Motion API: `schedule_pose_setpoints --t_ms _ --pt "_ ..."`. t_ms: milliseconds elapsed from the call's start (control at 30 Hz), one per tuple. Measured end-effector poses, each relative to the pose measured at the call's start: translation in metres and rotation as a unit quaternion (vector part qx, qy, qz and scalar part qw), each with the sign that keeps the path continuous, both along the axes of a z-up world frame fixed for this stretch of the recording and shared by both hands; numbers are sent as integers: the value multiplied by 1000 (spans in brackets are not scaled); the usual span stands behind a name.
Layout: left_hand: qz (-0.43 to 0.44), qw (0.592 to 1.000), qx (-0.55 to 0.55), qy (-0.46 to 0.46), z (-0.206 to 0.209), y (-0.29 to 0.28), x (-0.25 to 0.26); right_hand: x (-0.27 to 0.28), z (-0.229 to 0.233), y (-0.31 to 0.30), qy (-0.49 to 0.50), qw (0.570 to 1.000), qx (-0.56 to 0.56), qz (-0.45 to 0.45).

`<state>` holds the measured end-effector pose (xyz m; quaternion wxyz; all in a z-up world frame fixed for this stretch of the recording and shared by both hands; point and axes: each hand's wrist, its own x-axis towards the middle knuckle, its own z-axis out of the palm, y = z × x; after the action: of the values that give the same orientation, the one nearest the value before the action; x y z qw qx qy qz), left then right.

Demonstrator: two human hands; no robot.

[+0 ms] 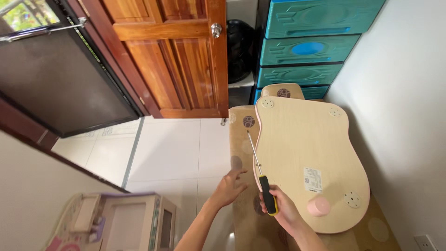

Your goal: The person uses a screwdriver to tighten screws into the underside of a light-colored wooden table. They work on multiple screw holes at the corners of the tabletop, securing white plastic inserts.

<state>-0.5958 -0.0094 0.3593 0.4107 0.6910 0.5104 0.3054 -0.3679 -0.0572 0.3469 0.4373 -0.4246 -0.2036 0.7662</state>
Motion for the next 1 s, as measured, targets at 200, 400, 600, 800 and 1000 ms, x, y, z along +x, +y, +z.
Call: schedule_pose_setpoints --t_ms 200,400,600,800,1000 --pt "-23 999 4 -47 25 103 -37 -71 40 91 -93 992 81 1" --pt "-87 994 26 -65 49 268 -64 -125 67 228 -180 977 110 -32" --pt "-119 986 115 -34 85 460 -71 -132 94 391 -203 965 144 -87" --pt "-131 972 191 -42 122 640 -43 -113 125 527 -231 949 153 -152" --pt "-168 934 309 -66 134 838 17 -97 116 662 -243 922 184 -239"
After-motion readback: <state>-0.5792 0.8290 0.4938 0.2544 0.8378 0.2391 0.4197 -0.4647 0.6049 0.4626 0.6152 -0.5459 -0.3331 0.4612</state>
